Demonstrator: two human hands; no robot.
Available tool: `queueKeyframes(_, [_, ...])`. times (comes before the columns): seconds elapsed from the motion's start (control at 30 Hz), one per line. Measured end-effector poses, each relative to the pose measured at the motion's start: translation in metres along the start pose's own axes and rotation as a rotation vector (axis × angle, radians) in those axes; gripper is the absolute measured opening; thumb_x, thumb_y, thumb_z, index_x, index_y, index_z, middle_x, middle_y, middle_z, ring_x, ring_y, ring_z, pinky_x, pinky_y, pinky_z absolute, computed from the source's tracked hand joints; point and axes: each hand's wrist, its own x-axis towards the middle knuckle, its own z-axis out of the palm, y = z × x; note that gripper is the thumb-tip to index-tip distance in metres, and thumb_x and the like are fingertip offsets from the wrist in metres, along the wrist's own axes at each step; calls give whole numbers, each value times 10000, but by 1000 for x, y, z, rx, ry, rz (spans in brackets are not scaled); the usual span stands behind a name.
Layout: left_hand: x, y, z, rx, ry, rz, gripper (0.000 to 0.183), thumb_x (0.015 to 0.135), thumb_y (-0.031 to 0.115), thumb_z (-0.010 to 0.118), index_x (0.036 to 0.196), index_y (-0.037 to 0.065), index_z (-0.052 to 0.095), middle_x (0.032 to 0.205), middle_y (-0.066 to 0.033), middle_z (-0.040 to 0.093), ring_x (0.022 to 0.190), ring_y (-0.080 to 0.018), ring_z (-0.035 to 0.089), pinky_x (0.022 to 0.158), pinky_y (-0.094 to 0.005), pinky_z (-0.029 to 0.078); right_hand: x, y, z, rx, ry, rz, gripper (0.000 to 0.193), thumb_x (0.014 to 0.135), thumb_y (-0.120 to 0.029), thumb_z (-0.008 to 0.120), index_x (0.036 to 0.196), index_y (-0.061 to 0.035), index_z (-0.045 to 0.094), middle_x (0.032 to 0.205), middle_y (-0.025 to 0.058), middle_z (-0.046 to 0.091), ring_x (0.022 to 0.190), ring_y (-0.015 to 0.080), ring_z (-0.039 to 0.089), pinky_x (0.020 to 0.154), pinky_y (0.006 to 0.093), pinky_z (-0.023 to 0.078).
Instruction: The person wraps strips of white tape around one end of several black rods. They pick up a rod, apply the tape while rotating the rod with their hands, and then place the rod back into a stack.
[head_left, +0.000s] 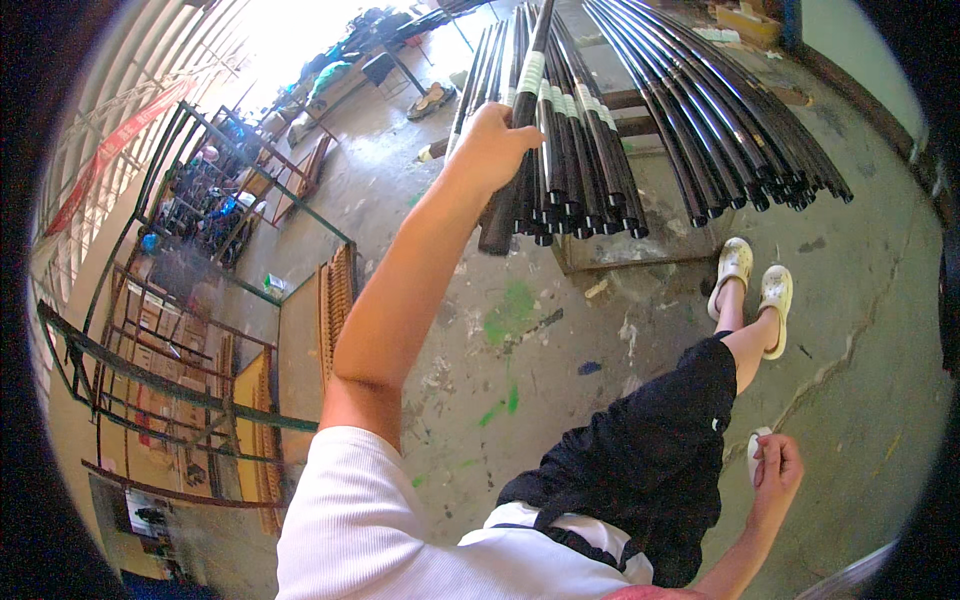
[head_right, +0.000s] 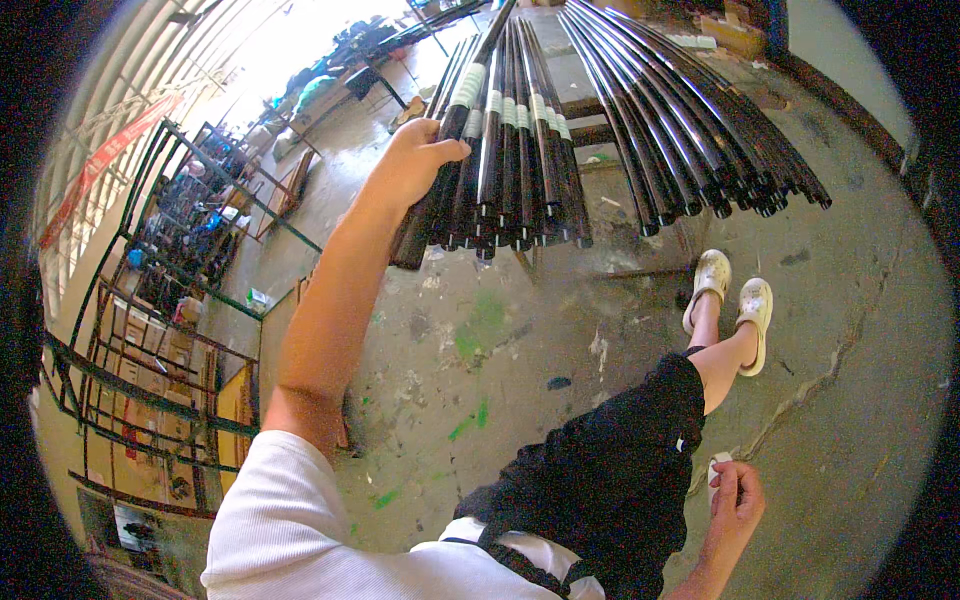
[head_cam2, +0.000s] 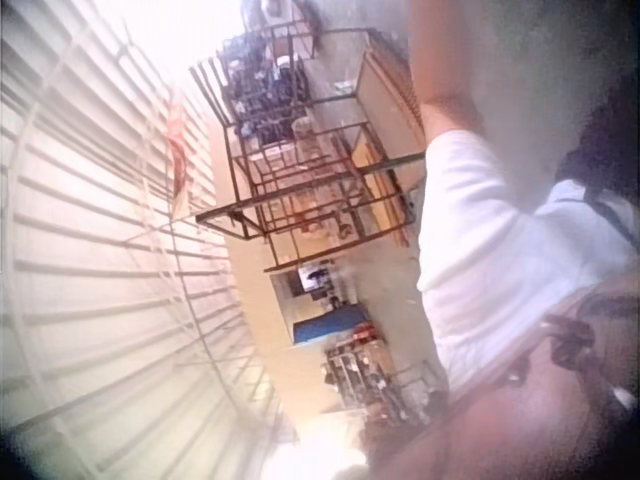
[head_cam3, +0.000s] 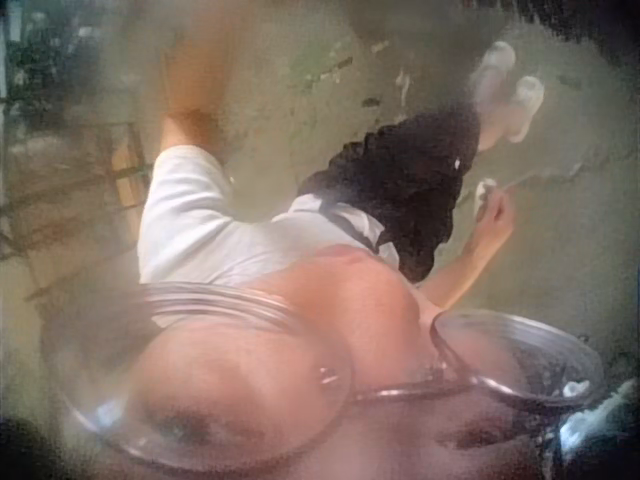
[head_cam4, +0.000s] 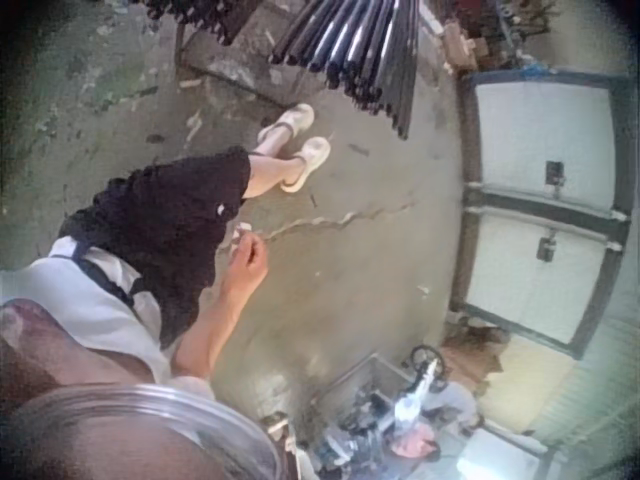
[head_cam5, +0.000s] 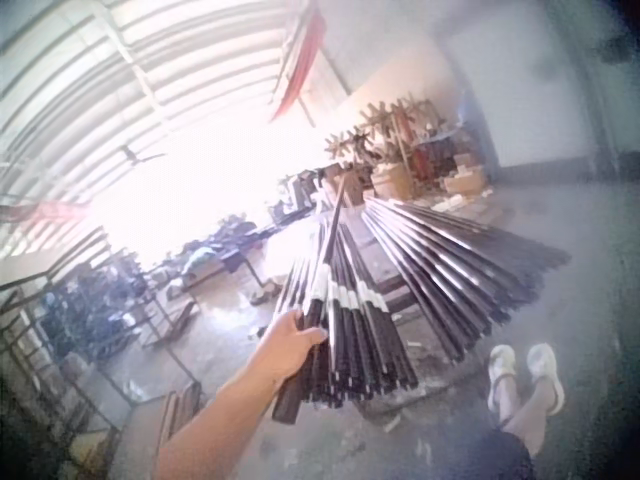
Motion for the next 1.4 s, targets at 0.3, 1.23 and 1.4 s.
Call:
queueKeyframes(0.3, [85, -31, 14, 609, 144, -231, 491, 662, 265, 634, 1035, -46, 558, 1055, -238, 529, 1006, -341, 496, 859, -402, 378, 3, 3, 14, -46, -15, -7, 139, 879, -156, 530, 798, -51, 570, 633, -47, 473, 459, -1, 309, 414, 176, 204])
queueKeyframes(1.23, [3, 33, 38, 239, 220, 352, 425, 779, 297, 633, 1123, 62, 546, 1201, -208, 441, 1112, -282, 446, 928, -366, 360, 8, 20, 14, -179, -21, 87, 125, 833, -119, 537, 817, -18, 610, 657, -1, 521, 622, 73, 459, 572, 215, 354])
queueKeyframes(1.4, [-39, 59, 133, -239, -288, 203, 470, 788, 241, 646, 1163, 8, 483, 1118, -173, 526, 1074, -218, 481, 933, -327, 366, 7, 8, 29, -151, -87, 94, 116, 834, -94, 536, 825, -9, 614, 701, 17, 573, 646, 84, 500, 591, 217, 390])
